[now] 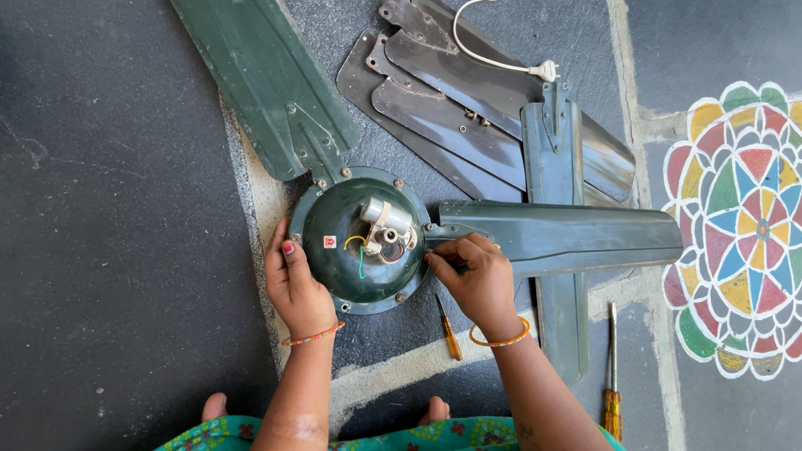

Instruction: The person sits on a tiled floor and assembles a ceiling fan by attaching blades to the motor housing. They use a screwdriver to tighten screws and secure each blade in place.

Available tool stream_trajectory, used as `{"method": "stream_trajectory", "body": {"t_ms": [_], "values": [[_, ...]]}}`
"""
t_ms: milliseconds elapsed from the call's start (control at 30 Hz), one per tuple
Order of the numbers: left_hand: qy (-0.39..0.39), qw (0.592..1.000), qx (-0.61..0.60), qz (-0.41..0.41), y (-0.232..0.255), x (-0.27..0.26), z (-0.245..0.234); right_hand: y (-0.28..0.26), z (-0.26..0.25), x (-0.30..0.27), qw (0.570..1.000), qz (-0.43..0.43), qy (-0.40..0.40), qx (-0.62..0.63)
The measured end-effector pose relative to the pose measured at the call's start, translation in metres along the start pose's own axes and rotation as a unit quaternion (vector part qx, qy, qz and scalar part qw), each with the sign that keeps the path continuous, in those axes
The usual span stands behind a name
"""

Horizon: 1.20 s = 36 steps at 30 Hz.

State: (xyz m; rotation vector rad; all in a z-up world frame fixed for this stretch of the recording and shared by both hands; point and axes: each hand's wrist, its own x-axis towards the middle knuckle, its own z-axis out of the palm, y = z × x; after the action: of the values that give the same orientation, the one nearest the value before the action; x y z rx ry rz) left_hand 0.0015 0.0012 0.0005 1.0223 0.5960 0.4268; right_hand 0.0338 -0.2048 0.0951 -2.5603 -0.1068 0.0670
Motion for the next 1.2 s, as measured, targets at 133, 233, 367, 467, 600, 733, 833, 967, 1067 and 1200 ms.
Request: {"method": "stream_trajectory", "body": {"t_ms": [133,233,367,467,600,733,833,967,1067,1200], "values": [[0.002,1.000,0.006,0.001,0.000,0.000,-0.001,-0.002,-0.001,0.000,0.998,-0.056,0.007,0.035],[-0.004,1.000,0.012,0.007,0.001,0.000,0.000,-0.003,0.001,-0.001,0.997,-0.076,0.022,0.009],[-0.003,1.000,0.013,0.002,0.004,0.001,0.000,-0.001,0.000,0.000,0.998,-0.023,0.010,0.054],[-0.004,1.000,0.020,0.005,0.005,0.001,0.001,0.001,0.002,-0.001,0.996,-0.083,0.027,0.035],[0.005,0.999,0.030,-0.015,0.006,0.002,0.001,0.003,0.004,-0.002,0.995,-0.087,0.040,-0.009],[0.002,0.999,0.035,0.005,0.001,0.004,-0.001,0.003,0.004,-0.002,0.992,-0.114,0.054,-0.013],[0.002,0.999,0.042,0.018,-0.005,0.007,-0.005,0.000,0.007,-0.004,0.986,-0.146,0.070,-0.034],[0.003,0.991,0.119,0.059,-0.007,0.010,-0.015,-0.001,0.007,-0.004,0.983,-0.155,0.094,-0.038],[-0.004,0.986,0.156,0.064,-0.006,0.017,-0.020,0.003,0.012,-0.005,0.982,-0.155,0.108,-0.029],[-0.045,0.992,0.080,0.084,-0.007,0.022,-0.026,0.010,0.024,-0.009,0.984,-0.140,0.100,-0.051]]}}
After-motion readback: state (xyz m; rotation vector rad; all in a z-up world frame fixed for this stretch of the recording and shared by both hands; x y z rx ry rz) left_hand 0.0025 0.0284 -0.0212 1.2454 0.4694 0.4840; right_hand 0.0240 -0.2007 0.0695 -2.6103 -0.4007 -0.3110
